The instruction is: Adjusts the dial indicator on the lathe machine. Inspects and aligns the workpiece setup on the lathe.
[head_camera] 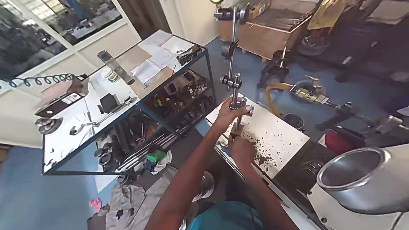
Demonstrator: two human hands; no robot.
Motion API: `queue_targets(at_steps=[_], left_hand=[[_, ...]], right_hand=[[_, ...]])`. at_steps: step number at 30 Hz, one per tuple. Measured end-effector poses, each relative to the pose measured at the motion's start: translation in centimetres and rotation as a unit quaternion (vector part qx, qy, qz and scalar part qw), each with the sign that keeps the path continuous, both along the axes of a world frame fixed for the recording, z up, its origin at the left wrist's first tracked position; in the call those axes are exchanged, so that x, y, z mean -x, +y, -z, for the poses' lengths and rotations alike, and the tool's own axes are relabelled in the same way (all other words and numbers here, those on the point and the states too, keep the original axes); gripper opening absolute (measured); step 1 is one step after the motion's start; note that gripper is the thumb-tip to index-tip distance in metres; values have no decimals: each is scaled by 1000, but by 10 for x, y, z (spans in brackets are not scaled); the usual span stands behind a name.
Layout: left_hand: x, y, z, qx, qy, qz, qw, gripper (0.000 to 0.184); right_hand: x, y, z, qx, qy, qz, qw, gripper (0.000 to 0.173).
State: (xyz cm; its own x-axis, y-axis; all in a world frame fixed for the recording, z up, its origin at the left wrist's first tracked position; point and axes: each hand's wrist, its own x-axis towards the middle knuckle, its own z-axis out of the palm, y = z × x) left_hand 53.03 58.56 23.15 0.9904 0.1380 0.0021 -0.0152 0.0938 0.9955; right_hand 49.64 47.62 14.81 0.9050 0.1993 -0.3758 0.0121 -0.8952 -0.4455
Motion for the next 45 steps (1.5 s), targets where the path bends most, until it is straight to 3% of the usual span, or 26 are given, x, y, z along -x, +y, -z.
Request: queue_targets(at_steps=[3, 5, 7, 9, 10, 12, 13, 14, 18, 20, 23, 28, 31, 36, 40, 43, 45], left_hand=[[-12, 2, 3, 37, -24, 79, 996, 23], [-20, -6, 11, 65, -46, 45, 996, 12], [-25, -14, 16, 87, -59, -7, 994, 14], [-24, -18, 14, 89, -56, -34, 994, 17], [-23, -18, 14, 88, -53, -37, 994, 18], [-23, -20, 9, 83, -47, -41, 995, 18], [-19, -23, 7, 83, -47, -54, 994, 18], [-11, -25, 6, 84, -53, -68, 993, 17], [82, -36, 16, 53, -101, -116, 987, 13], [145, -48, 26, 68, -122, -128, 982, 23], [233, -78, 51, 104, -139, -126, 977, 19], [362, -172, 74, 46, -27, -32, 998, 10], [413, -243, 81, 62, 52, 56, 995, 15], [482, -390, 74, 95, 75, 221, 968, 13], [532, -516, 63, 102, 24, 313, 944, 19], [561, -592, 45, 116, 9, 360, 926, 22], [575, -633, 31, 132, 3, 379, 916, 21]], right_hand=[[0, 13, -6, 52, 9, -36, 998, 50], [-1, 14, -7, 72, 14, -58, 996, 44], [-1, 14, -2, 59, 3, -47, 997, 42], [4, 9, 16, -69, -24, 40, 997, 41], [8, 8, 33, -191, -43, 111, 974, 39], [12, 13, 59, -453, -21, 235, 859, 35], [14, 14, 62, -516, -4, 269, 813, 34], [18, 14, 62, -529, 6, 282, 801, 34], [69, -12, 60, -426, -6, 186, 885, 35], [120, -40, 64, -408, 5, 141, 902, 36], [201, -91, 75, -393, 85, 94, 911, 37], [351, -204, 107, -315, 38, 17, 948, 33], [440, -277, 109, -305, 78, 85, 945, 36], [560, -401, 115, -346, 76, 274, 894, 39], [611, -490, 61, -339, 40, 443, 829, 34], [641, -555, 40, -328, -23, 501, 800, 28], [657, -598, 48, -316, -67, 504, 801, 25]])
